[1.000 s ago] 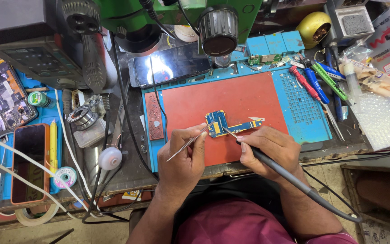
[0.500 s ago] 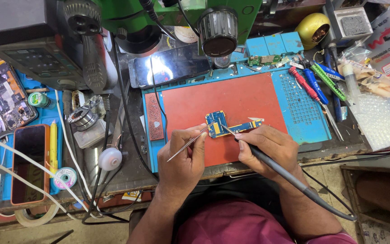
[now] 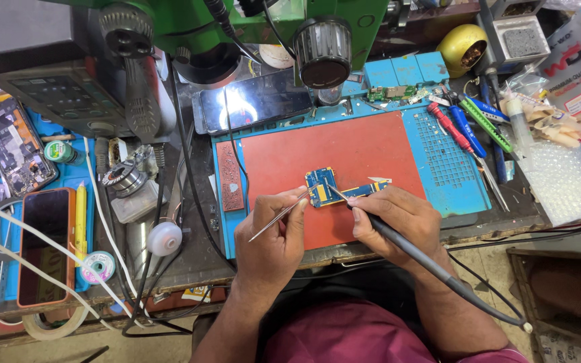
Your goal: The person uses a soldering iron and tweezers to work on a small blue circuit board placed on a red mat. They repeatedly heat and adjust components on the board, occasionally switching between tools and repositioning the board under a microscope.
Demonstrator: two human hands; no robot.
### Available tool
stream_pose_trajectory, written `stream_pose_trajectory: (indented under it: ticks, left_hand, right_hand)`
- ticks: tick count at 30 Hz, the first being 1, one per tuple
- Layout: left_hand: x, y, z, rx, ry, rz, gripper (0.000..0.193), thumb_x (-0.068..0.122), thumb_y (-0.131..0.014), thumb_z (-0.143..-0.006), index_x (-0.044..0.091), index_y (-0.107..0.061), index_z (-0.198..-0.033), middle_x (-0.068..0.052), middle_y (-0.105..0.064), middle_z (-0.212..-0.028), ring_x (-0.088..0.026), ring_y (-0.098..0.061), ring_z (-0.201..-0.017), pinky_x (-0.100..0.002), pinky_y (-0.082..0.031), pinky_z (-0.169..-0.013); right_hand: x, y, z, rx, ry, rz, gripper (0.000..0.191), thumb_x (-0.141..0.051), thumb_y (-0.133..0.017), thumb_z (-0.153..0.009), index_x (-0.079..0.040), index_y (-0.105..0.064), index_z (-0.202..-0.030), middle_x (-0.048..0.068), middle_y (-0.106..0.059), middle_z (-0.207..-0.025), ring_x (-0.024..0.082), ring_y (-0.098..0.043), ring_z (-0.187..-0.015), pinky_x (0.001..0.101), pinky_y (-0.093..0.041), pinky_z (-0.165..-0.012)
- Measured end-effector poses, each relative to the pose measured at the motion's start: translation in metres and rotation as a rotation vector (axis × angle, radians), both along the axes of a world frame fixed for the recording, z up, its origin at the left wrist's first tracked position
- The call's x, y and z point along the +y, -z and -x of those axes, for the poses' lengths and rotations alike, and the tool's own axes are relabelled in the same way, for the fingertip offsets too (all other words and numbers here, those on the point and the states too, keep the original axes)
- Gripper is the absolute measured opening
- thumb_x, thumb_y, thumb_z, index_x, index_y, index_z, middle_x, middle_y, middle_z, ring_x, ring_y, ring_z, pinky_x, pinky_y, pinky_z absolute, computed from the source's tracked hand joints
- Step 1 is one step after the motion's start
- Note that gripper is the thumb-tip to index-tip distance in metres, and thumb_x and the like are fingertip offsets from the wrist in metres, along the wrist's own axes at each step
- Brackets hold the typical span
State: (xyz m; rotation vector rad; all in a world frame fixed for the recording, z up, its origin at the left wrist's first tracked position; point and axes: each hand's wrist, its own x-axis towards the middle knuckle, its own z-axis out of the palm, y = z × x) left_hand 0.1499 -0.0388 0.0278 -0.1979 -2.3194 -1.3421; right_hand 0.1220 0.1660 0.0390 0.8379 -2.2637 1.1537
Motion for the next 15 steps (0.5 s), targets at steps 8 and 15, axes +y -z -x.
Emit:
stream_pose_trajectory:
  ticks: [8, 15]
  left_hand:
    - [-0.008, -0.002, -0.025, 0.010, 0.000, 0.002, 0.017, 0.007, -0.071, -0.099, 0.004, -0.054, -0.100, -0.010, -0.080, -0.105, -0.006, -0.065, -0.059, -0.022, -0.049, -0.050]
    - [-0.028, -0.003, -0.053, 0.012, 0.004, 0.006, 0.017, 0.007, -0.070, -0.100, 0.004, -0.054, -0.101, -0.010, -0.080, -0.106, -0.007, -0.066, -0.059, -0.023, -0.050, -0.051]
  right_hand:
    - [-0.009, -0.003, -0.025, -0.036, 0.023, 0.008, 0.015, -0.001, -0.076, -0.085, -0.002, -0.073, -0.100, 0.010, -0.073, -0.089, 0.020, -0.071, -0.076, 0.0300, -0.059, -0.068]
    - [-0.029, -0.001, -0.053, -0.051, 0.030, 0.015, 0.015, -0.003, -0.077, -0.086, -0.002, -0.073, -0.101, 0.010, -0.074, -0.092, 0.021, -0.073, -0.080, 0.0300, -0.060, -0.071]
